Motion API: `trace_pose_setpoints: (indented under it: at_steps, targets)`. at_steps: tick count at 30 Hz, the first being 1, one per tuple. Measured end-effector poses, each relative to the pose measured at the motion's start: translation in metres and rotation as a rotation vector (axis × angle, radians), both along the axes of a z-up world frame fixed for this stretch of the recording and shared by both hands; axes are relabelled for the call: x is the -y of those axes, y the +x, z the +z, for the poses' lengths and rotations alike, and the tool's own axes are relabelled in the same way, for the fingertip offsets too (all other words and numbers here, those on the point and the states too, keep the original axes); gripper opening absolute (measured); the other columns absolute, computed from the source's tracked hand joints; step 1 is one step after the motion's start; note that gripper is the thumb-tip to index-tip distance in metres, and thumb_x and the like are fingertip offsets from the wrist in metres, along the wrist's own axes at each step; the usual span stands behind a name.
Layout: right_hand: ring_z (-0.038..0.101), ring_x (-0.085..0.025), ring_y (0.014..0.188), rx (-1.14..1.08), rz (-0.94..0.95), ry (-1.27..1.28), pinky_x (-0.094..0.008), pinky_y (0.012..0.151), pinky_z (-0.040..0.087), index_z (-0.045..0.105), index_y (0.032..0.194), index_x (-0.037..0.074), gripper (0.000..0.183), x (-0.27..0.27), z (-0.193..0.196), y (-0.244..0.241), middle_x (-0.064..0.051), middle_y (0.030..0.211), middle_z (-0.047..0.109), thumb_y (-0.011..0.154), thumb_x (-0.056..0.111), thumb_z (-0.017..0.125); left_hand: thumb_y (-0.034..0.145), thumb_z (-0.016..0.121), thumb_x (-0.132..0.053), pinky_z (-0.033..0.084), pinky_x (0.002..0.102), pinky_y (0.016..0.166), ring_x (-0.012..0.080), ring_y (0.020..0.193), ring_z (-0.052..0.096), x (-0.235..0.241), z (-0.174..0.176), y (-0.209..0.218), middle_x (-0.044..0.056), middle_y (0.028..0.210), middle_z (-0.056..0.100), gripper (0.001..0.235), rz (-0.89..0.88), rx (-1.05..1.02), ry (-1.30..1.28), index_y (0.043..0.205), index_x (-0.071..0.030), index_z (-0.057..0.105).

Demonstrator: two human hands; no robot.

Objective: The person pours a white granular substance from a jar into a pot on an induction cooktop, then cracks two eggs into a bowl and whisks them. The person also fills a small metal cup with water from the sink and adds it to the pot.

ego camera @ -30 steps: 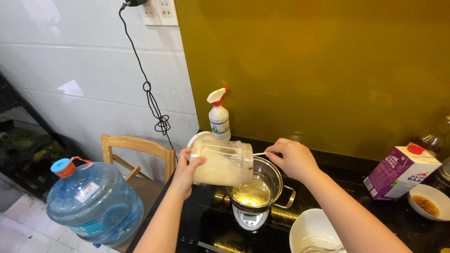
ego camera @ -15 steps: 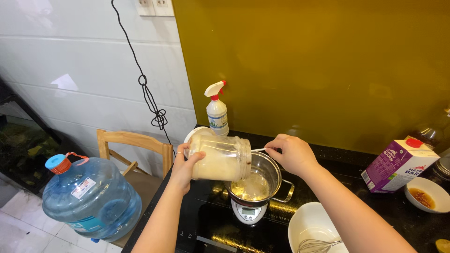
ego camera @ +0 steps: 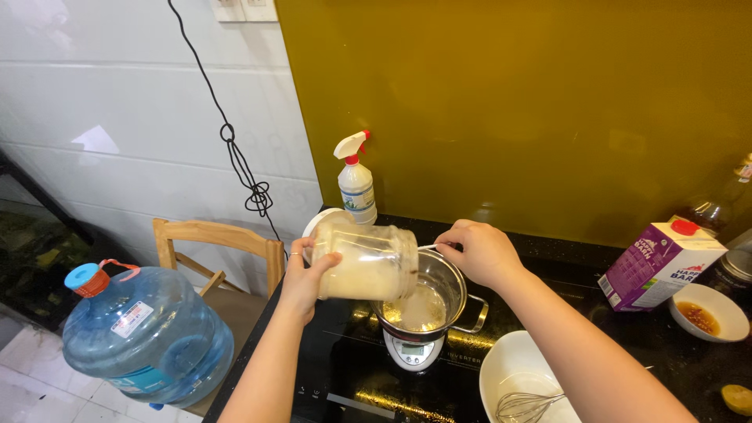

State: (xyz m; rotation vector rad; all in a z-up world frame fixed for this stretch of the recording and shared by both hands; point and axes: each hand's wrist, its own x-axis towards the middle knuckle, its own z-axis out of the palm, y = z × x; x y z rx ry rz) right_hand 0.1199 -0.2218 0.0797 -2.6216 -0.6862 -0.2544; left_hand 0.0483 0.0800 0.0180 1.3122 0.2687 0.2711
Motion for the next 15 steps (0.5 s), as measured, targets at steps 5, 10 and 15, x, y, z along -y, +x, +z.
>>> trace_pose_setpoints:
  at_steps: [5,10,15]
  targets:
    - [0.07,-0.024,0.087,-0.02,-0.016,-0.016,-0.038,0.078,0.056,0.082,0.094,0.02,0.019,-0.0015,0.0002,0.0001,-0.001,0.093,0.074,0.087,0.032,0.069,0.077,0.077,-0.02,0.057,0.037,0.074,0.0249,0.097,0.068,0.0006,-0.0005,-0.0014,0.019,0.116,0.065,0.053,0.002,-0.002,0.034,0.121,-0.014,0.048]
    - [0.071,-0.023,0.086,-0.01,-0.002,0.007,-0.037,0.077,0.057,0.082,0.092,0.02,0.018,-0.0014,0.0016,-0.0004,-0.001,0.092,0.075,0.087,0.032,0.069,0.077,0.073,-0.023,0.057,0.039,0.074,0.025,0.1,0.068,0.0004,0.0036,-0.0024,0.016,0.12,0.063,0.056,-0.008,-0.032,-0.011,0.127,-0.015,0.048]
    - [0.07,-0.024,0.086,0.004,0.01,0.006,-0.038,0.076,0.056,0.082,0.093,0.02,0.018,-0.0023,0.0016,-0.001,-0.002,0.091,0.075,0.087,0.031,0.07,0.079,0.073,-0.024,0.057,0.038,0.079,0.0251,0.103,0.066,-0.0019,0.0078,-0.0005,0.017,0.12,0.061,0.058,-0.034,0.024,-0.021,0.13,-0.011,0.047]
